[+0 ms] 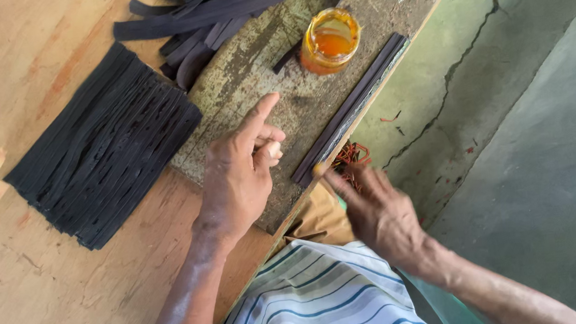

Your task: The person repeatedly picks up thin black rubber strips, applies an orange adhesive from a jar using their fingers, and stacks the coated strips into a growing pile on a wooden workbench. The process involves handling the strips one by one and ensuring they are aligned in the stack.

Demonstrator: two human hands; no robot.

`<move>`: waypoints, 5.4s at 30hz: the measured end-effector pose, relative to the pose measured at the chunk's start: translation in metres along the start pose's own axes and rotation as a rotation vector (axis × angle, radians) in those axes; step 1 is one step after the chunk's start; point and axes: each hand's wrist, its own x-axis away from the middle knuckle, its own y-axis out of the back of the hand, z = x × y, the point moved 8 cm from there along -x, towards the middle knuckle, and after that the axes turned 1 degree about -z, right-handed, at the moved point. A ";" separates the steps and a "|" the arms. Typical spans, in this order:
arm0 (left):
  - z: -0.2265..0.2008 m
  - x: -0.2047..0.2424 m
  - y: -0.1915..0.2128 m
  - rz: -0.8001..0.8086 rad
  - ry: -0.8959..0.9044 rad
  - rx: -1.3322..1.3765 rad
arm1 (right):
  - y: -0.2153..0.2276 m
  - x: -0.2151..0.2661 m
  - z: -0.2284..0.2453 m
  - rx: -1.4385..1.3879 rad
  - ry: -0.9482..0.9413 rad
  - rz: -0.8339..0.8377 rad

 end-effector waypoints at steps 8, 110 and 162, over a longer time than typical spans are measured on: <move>-0.020 0.017 0.017 -0.238 -0.317 -0.118 | 0.038 -0.007 0.013 -0.053 -0.021 -0.023; -0.008 0.011 0.035 -0.437 -0.455 0.245 | 0.212 -0.067 0.018 -0.368 0.209 -0.290; -0.030 0.001 -0.023 -0.193 -0.177 -0.017 | 0.122 -0.088 -0.120 -0.105 0.044 -0.478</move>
